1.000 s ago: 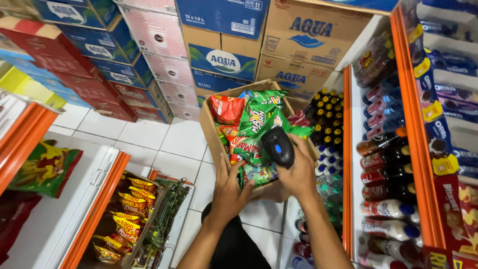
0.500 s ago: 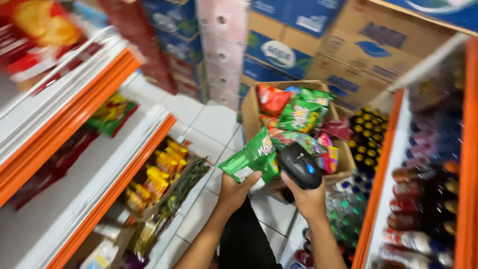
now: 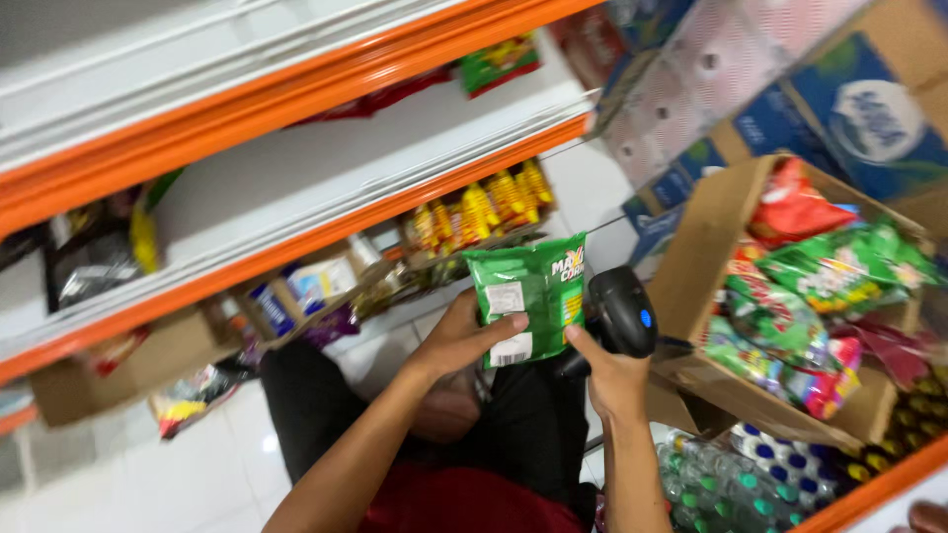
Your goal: The person uses a handheld scanner to scan barcodes on snack bags, moving them from a cardboard box onto store shelves.
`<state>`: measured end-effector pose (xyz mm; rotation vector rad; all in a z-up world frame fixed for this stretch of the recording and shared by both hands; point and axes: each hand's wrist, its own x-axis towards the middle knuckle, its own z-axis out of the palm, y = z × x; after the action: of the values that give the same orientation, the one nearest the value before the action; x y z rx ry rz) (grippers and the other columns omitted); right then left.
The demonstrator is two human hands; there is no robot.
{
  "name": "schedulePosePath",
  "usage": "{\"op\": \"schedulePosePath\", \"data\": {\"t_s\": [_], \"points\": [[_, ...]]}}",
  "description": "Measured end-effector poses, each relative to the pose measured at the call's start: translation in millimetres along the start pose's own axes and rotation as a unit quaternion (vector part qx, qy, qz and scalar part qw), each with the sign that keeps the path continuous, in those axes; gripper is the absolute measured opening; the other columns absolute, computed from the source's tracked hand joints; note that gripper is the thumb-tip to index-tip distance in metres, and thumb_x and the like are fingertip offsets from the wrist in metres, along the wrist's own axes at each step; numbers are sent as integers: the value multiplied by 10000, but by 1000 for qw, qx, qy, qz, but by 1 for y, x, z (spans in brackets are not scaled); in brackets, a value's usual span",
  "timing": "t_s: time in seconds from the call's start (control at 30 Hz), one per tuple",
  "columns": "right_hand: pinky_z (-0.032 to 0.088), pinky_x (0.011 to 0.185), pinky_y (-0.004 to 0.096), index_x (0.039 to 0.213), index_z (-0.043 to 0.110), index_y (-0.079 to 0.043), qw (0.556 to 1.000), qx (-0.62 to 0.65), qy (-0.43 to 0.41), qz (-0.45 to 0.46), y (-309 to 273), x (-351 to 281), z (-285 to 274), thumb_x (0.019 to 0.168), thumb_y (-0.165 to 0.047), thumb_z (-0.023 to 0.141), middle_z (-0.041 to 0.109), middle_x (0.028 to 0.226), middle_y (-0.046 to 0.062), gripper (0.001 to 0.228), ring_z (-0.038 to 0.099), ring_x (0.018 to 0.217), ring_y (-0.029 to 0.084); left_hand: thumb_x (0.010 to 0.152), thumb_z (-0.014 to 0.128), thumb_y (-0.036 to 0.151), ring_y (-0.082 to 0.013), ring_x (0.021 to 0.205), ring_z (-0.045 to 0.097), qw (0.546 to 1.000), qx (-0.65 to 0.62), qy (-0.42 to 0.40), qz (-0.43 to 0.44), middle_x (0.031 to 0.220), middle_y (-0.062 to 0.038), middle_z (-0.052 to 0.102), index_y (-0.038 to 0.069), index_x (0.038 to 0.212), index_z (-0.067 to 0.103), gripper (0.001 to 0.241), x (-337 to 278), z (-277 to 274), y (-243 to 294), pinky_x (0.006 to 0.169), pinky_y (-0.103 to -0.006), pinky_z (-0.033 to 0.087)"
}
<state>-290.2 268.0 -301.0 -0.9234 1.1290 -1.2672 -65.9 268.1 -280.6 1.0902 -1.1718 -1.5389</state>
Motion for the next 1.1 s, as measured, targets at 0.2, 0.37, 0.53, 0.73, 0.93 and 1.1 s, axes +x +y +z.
{"op": "schedulePosePath", "data": {"t_s": [0.2,0.37,0.53,0.73,0.93,1.1], "points": [[542,941,301,1268,615,-35,998,22,33,-50,20,-4,54,791,67,805,674,1144,39,523,656,1040,149,799,857,149,-182,1156,627,990,43,131,31,1261,-112,669,-28,1368,512,688,-46,-35,3,977,-342,524],[546,916,294,1212,654,-22,1000,21,13,-7,33,-8,82,827,72,786,703,1097,46,418,675,995,144,818,832,133,-193,1086,690,983,-79,164,-12,1210,-138,709,-33,1325,544,607,-67,-63,-7,935,-342,587],[542,897,300,1202,636,-21,999,38,-12,2,42,-10,102,834,87,788,676,1076,45,412,663,979,149,872,780,190,-192,1073,694,973,-109,204,-18,1220,-128,700,-14,1332,543,557,-83,-82,-17,903,-344,595],[524,907,297,1228,637,-76,998,40,-16,47,48,-10,121,825,55,765,643,1058,9,442,635,991,135,918,726,170,-173,1104,675,973,-113,201,13,1220,-98,659,56,1435,451,596,-106,-97,-19,915,-318,591],[521,917,346,1209,616,-62,988,94,-29,120,55,-11,123,867,17,768,631,1064,10,382,633,1014,166,925,696,116,-200,859,747,961,-124,242,-47,915,-102,725,-10,1114,461,327,-115,-101,-20,738,-306,616],[524,894,340,1222,641,-130,980,109,-34,160,49,-15,131,813,6,742,626,1049,-13,442,630,1006,147,938,687,68,-147,846,710,971,-64,230,24,838,-43,652,5,1123,483,283,-123,-106,-14,749,-294,573]]}}
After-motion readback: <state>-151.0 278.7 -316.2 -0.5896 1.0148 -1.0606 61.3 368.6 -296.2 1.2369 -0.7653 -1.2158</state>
